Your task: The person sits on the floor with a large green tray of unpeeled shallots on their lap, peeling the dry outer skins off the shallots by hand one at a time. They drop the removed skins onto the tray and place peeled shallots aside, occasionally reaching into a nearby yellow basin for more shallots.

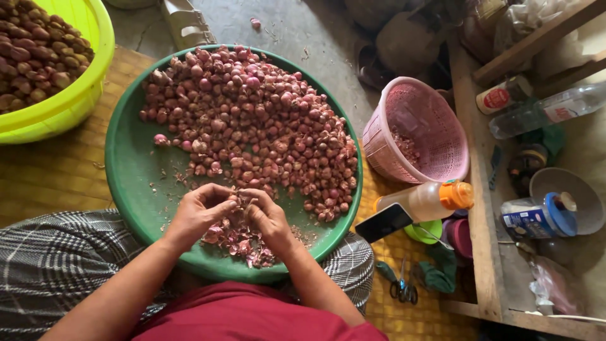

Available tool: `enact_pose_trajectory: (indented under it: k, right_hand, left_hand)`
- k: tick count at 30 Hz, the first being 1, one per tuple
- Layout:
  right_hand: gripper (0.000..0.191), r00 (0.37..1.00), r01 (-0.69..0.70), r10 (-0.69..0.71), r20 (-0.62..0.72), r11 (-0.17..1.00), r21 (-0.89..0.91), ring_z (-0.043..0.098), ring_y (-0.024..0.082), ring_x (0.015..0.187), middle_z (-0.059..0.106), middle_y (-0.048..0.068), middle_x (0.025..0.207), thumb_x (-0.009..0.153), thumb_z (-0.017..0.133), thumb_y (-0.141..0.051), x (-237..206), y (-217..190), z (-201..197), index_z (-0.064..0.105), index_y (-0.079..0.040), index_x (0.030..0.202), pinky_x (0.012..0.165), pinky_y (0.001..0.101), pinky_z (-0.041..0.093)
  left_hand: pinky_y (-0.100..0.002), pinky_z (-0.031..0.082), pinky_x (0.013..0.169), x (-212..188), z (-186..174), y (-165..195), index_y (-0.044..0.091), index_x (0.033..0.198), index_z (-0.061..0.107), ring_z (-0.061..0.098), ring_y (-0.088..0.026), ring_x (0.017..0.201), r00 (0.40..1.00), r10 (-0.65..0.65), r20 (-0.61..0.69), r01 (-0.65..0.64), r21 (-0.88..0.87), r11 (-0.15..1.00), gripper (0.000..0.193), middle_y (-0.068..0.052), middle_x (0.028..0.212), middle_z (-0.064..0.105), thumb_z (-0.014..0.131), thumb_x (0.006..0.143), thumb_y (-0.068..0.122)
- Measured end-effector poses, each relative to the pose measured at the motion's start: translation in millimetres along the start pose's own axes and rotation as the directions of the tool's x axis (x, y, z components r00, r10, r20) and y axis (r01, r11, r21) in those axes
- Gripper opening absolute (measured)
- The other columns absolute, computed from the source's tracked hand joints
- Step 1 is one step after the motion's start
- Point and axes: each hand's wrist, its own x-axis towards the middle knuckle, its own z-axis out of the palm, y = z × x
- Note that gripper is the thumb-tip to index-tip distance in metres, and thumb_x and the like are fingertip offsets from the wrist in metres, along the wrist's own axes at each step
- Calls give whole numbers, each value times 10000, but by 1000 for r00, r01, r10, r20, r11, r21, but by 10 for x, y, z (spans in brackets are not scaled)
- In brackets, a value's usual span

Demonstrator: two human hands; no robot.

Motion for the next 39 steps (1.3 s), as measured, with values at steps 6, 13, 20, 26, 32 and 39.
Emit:
enact_pose_trajectory:
  k: [6, 13, 20, 26, 32, 39]
  right_hand:
    - [348, 998, 58, -50, 38, 963, -264, 581, 73, 861, 653, 13, 973, 1085, 547, -134, -12, -10, 36, 539, -50, 1423, 771, 230, 498]
    - [259, 998, 61, -55, 34, 971, -230, 581, 64, 882, 658, 13, 1001, 1096, 550, -127, -1, 155, -10, 555, -80, 1351, 777, 226, 494]
    - [244, 997, -67, 68, 44, 997, -27, 500, 54, 783, 564, -11, 916, 1107, 508, -85, 42, 412, -115, 550, -64, 1346, 676, 210, 423]
    - [390, 982, -168, 166, -91, 986, -15, 530, 83, 670, 580, 4, 792, 1019, 452, -127, 67, 419, -234, 491, -164, 1405, 597, 228, 453]
    - [341, 983, -152, 113, -148, 944, -293, 479, 95, 793, 562, -5, 894, 1019, 535, -156, 121, 446, -161, 620, -87, 1341, 718, 257, 448]
    - [364, 992, 6, -50, -114, 932, -363, 625, 102, 1030, 687, 37, 1087, 980, 681, -170, 88, 218, -52, 608, -41, 1312, 923, 272, 519]
  left_hand:
    - [-269, 592, 740, -31, -32, 23, -9, 1001, 687, 693, -104, 823, 998, 54, -11, -53, 103, 993, 180, -68, 914, 741, 781, 870, 73]
    - [-258, 601, 707, -24, -36, 38, -3, 969, 701, 707, -93, 793, 998, 66, -18, -62, 166, 984, 164, -52, 879, 752, 792, 847, 58]
    - [-272, 579, 692, -132, 85, 28, 14, 902, 736, 666, -105, 782, 953, 265, 149, -304, 475, 826, 183, -72, 838, 726, 870, 786, 60]
    - [-351, 582, 830, 498, -286, 488, 105, 1010, 718, 716, -208, 907, 985, 37, -167, -48, -67, 997, 119, -57, 943, 736, 651, 911, 97]
    - [-452, 562, 847, 820, -775, 956, 188, 1058, 725, 627, -340, 1060, 873, 486, -36, 100, 989, -107, 264, -118, 1126, 648, 791, 807, 235]
    - [-453, 577, 804, 653, -599, 681, 107, 1050, 673, 694, -290, 866, 936, 322, -145, -7, 905, 426, 269, -110, 965, 711, 777, 867, 274]
